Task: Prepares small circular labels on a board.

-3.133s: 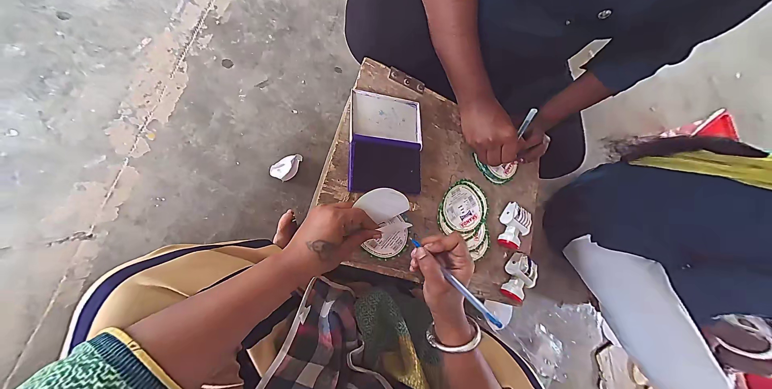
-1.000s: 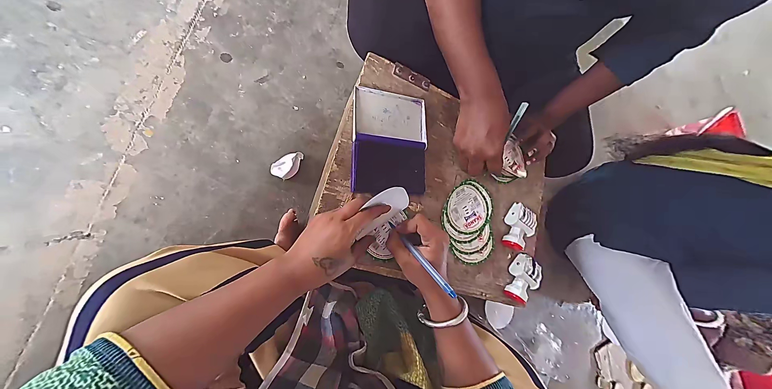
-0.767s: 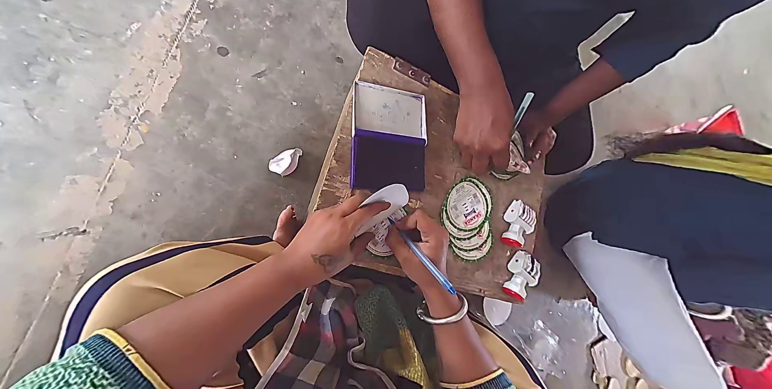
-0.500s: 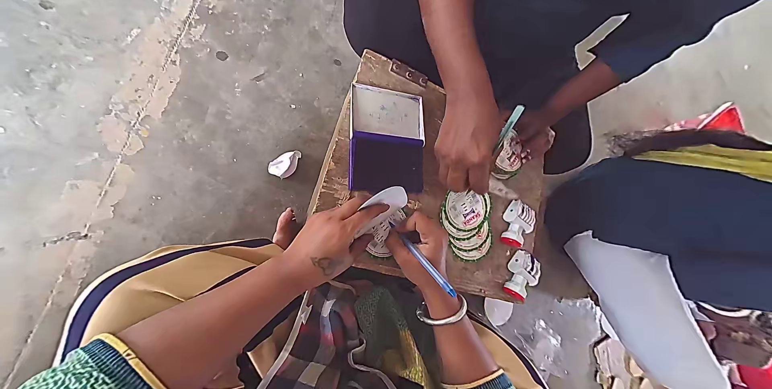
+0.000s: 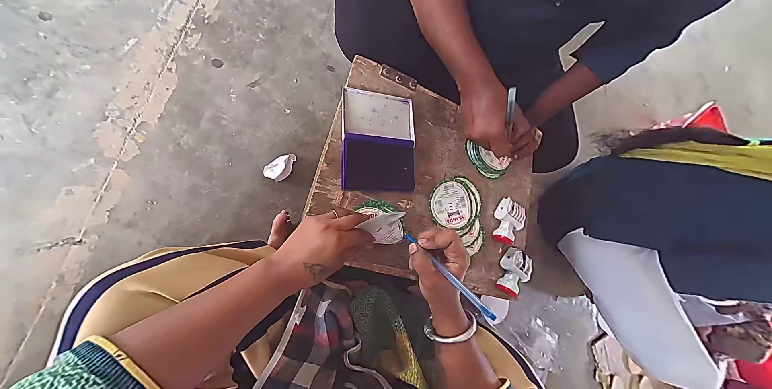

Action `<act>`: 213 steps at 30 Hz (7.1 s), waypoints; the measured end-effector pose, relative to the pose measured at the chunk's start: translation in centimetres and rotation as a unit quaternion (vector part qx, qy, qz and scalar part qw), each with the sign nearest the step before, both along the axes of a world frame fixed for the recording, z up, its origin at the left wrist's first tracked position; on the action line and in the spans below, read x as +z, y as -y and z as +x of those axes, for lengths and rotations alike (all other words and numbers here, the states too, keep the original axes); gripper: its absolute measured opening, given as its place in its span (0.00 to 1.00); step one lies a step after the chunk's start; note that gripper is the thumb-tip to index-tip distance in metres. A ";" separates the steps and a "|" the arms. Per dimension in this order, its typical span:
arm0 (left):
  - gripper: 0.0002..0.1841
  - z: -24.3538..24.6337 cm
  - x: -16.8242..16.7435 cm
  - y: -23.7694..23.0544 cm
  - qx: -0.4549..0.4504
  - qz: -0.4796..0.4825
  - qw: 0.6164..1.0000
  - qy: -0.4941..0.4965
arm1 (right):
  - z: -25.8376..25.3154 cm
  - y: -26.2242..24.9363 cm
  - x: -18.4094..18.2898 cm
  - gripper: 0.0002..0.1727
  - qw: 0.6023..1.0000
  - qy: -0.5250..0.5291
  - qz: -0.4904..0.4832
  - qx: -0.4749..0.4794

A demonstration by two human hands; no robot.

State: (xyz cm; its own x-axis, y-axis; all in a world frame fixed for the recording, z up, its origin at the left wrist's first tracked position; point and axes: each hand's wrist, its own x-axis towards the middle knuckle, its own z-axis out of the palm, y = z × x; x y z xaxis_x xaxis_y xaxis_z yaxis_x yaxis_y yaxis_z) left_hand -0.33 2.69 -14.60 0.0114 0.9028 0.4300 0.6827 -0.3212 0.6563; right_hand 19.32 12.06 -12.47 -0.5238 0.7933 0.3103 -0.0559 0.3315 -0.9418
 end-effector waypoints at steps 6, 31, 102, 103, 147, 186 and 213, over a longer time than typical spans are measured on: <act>0.09 -0.3 0.3 0.1 -0.015 -0.051 0.998 0.036 | 0.4 0.1 0.2 0.10 1.000 -0.003 -0.014 -0.001; 0.12 -0.9 2.1 -0.2 0.013 -0.151 0.977 0.148 | -0.4 3.1 2.3 0.07 0.996 -0.010 -0.072 -0.041; 0.21 -0.1 0.9 -0.2 0.029 -0.094 0.993 0.065 | -2.2 1.5 -0.9 0.03 0.983 0.176 0.014 -0.046; 0.21 -0.1 0.8 -0.2 0.031 -0.092 0.993 0.062 | -2.3 1.6 -0.9 0.03 0.983 0.175 0.013 -0.046; 0.23 0.1 0.6 -0.1 0.038 -0.092 0.993 0.058 | -2.3 1.5 -1.0 0.03 0.981 0.182 0.013 -0.072; 0.14 -0.3 0.0 0.6 0.021 0.119 0.989 -0.081 | 0.6 0.1 7.6 0.24 0.738 0.673 -0.042 -0.030; 0.14 4.3 6.2 5.4 0.225 -0.206 0.623 0.720 | 3.1 1.8 7.7 0.43 0.857 0.388 -0.148 -0.305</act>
State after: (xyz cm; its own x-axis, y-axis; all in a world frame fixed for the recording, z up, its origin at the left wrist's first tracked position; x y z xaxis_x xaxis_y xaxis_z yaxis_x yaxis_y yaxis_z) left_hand 4.00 -2.69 -8.37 -0.4119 0.7130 -0.5674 -0.7494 0.0892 0.6561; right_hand 22.37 10.23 -4.74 0.0587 0.9766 -0.2067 0.7239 -0.1842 -0.6649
